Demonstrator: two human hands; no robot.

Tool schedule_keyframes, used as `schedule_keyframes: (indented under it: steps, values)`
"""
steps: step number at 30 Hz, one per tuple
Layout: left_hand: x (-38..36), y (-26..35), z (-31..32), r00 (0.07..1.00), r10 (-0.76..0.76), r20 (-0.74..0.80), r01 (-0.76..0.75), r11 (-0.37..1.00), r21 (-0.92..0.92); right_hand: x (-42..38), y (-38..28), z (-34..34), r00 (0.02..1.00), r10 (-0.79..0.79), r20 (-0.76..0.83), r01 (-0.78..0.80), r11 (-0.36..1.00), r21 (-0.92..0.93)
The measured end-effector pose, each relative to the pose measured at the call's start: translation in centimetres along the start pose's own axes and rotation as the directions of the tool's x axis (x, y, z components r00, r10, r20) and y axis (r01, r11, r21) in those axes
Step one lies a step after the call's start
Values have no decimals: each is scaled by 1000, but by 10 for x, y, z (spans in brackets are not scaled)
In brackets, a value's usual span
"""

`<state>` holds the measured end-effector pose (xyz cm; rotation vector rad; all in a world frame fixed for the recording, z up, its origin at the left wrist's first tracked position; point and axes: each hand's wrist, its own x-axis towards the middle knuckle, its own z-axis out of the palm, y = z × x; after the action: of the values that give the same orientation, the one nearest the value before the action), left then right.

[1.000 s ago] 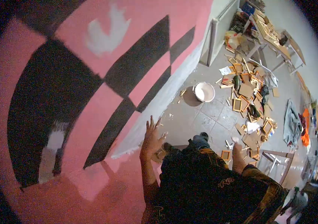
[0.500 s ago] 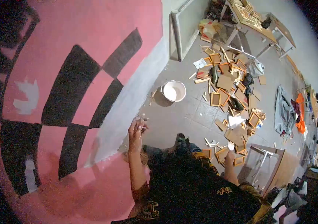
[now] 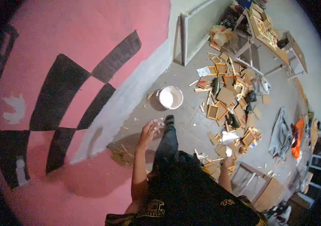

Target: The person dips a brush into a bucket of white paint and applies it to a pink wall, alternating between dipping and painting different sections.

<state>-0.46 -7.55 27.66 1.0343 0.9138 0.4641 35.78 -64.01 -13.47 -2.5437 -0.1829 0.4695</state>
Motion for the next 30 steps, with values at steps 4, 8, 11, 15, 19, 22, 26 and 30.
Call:
schedule_keyframes:
  steps: [4,8,11,15,19,22,26,30]
  values:
    - [84,-11,16,998,1,64,3,998,-62,5,-106,-61,877,465,124,-467,761,450]
    - [166,4,44,911,212,354,-257,962,87,33,-156,-103,778,603,177,-577,574,581]
    - [224,23,76,893,275,356,-350,922,167,72,-198,-117,705,677,212,-601,412,684]
    - [258,44,104,937,236,256,-330,839,433,130,-160,-110,961,121,247,-114,993,-42]
    - [277,35,122,952,232,199,-291,886,362,195,-232,-104,820,275,502,-573,378,727]
    - [281,40,127,989,127,75,-146,901,408,291,-231,-70,936,-68,346,40,995,87]
    - [286,16,131,960,104,-259,2,926,377,404,-322,-51,734,-372,568,532,835,-141]
    - [304,26,151,900,53,-432,99,942,321,472,-470,7,647,-251,720,332,943,30]
